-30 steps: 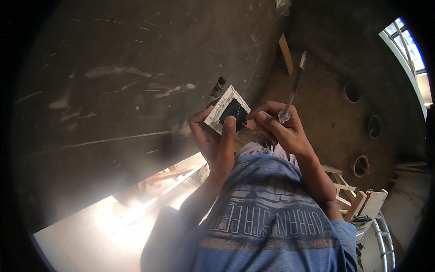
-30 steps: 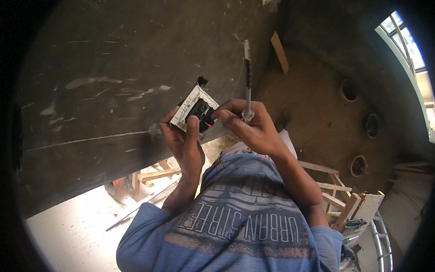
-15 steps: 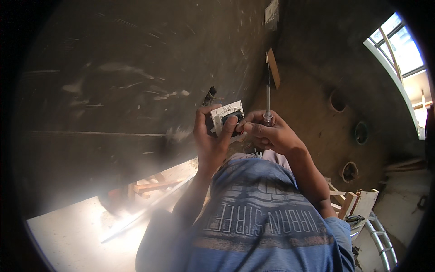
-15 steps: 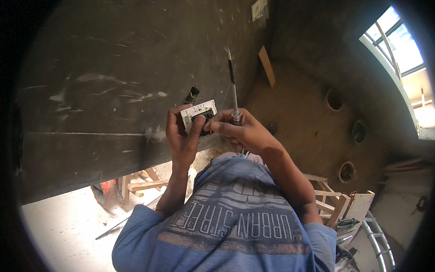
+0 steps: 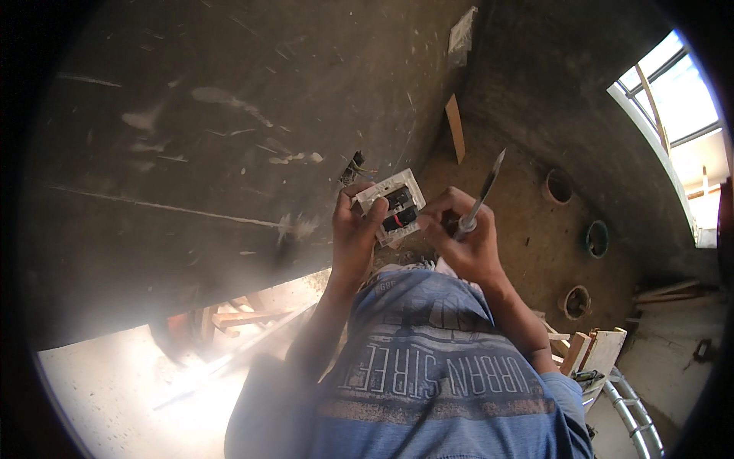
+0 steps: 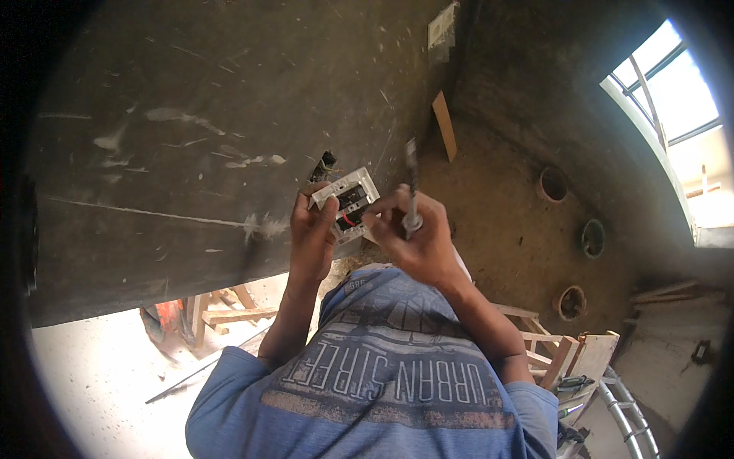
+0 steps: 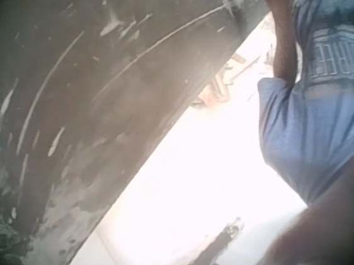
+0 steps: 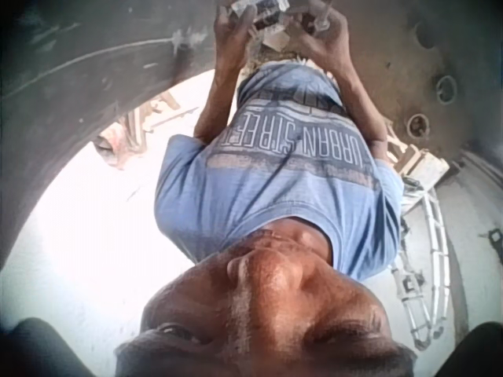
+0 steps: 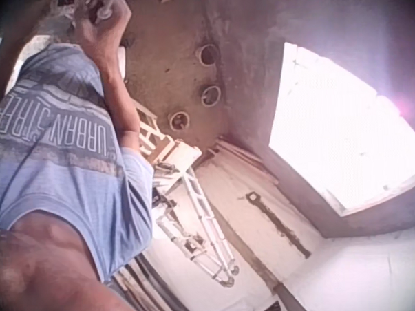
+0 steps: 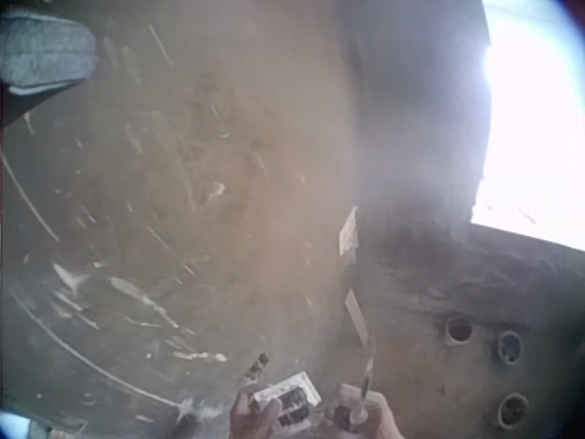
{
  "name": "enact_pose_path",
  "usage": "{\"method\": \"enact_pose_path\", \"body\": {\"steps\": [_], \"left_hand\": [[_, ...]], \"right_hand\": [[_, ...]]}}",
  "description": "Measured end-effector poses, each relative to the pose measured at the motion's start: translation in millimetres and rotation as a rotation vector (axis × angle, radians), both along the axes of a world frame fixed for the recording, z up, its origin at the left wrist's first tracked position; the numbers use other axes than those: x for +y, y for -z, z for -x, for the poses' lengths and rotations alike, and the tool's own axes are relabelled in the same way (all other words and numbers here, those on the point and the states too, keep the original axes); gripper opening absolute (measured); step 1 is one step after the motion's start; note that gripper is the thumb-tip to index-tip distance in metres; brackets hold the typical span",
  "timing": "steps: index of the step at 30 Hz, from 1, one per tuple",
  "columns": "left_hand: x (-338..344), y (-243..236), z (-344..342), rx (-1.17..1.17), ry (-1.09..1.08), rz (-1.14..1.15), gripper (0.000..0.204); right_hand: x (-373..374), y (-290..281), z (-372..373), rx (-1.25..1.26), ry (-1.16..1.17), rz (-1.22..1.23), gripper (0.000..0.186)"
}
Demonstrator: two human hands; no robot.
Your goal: The person prepares an electrical switch by manipulating wires with a screwdriver and then fits the switch into a hole in a concrete wall.
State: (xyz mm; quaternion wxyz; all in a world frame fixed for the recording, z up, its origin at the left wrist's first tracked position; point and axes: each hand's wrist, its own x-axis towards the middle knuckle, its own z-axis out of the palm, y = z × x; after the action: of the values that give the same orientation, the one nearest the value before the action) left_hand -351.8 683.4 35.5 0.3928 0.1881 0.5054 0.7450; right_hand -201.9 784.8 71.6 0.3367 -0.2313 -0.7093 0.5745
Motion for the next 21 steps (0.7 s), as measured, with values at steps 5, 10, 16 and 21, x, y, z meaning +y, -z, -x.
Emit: {"method": "enact_pose_path", "body": {"steps": [5,10,16,21], "left_hand": [[-5,-5,-4,0.011,-0.017,-0.085,0.034],[-6,-12,-7,-0.006,-0.012,-0.116,0.035],[-6,-14,-10,-0.044,-0.026,-0.124,0.034],[-16,9,-6,-0.124,-0.053,-0.005,0.034]], "right_hand": [[-19,3,12,0.008,0.047,-0.137,0.017],[-23,6,15,0.028,0.043,-0.102,0.018],[-27,-3,12,0.032,0.01,0.13,0.014],[-18,28,7,0.077,0.083,0.285,0.021]]}}
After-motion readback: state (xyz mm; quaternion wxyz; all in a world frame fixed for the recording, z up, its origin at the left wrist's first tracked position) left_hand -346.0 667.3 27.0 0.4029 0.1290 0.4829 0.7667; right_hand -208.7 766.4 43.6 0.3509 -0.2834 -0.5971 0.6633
